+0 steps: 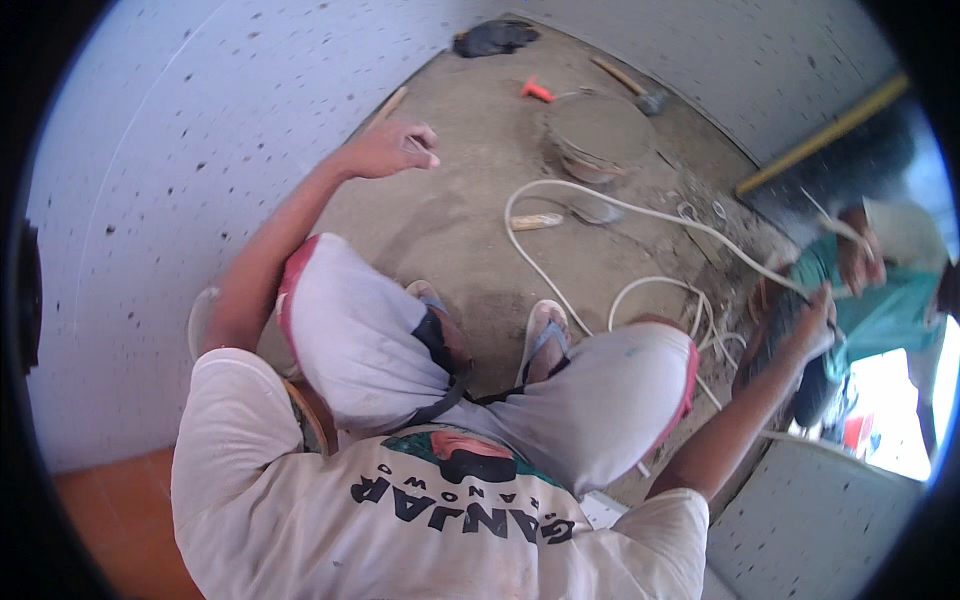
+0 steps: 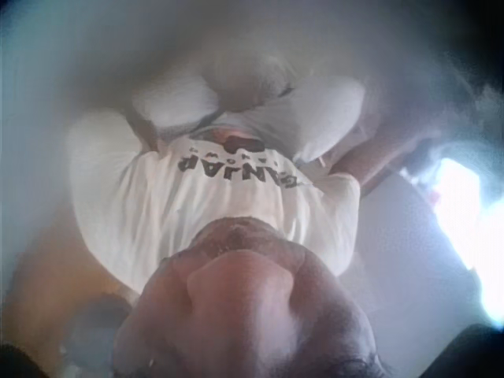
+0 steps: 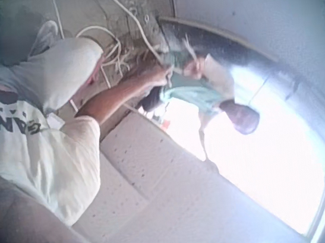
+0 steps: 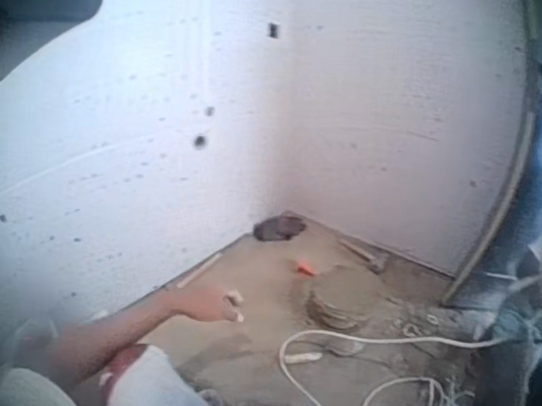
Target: The person measures and marks a wall with a flexible conduit and a marker. They then use a hammer to drive a nail into the wall to secure the conduit. Another person assists by handing over tools and materials.
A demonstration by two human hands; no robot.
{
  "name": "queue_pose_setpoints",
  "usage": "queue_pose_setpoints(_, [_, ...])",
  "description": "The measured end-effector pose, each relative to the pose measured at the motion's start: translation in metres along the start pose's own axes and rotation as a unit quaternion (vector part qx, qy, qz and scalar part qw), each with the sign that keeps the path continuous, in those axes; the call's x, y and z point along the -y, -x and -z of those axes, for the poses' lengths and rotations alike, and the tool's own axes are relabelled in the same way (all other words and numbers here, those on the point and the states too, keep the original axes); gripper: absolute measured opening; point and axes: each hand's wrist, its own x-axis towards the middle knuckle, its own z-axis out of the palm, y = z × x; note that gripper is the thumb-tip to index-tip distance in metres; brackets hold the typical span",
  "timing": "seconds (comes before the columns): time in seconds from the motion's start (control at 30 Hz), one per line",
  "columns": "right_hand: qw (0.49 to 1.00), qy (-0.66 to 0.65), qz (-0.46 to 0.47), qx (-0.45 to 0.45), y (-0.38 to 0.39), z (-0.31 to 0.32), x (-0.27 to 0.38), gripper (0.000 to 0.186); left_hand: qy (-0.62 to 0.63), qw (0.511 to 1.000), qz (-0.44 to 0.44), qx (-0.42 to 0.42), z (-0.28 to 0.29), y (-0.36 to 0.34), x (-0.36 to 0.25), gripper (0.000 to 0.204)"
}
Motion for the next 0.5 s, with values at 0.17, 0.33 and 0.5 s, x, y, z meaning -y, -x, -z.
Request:
queue_pose_setpoints(0.17, [0.999,0.029,-0.019,-0.043,-0.026,0.001,-0.01,0.029,0.073,0.993,0.086,-0.042,-0.043,0.058,0.071,0.046])
queue_pose_setpoints(0.33, [0.993,-0.045,-0.096,-0.059,-0.076,0.048,-0.047,0.026,0.174,0.972,0.14,-0.08,-0.078,0.099,0.084,0.043])
queue_pose_setpoints(0.5, [0.929,0.328,0.169,0.009,-0.106,0.132,-0.117,0.026,0.153,0.974,0.167,-0.003,-0.092,0.069,0.096,0.051])
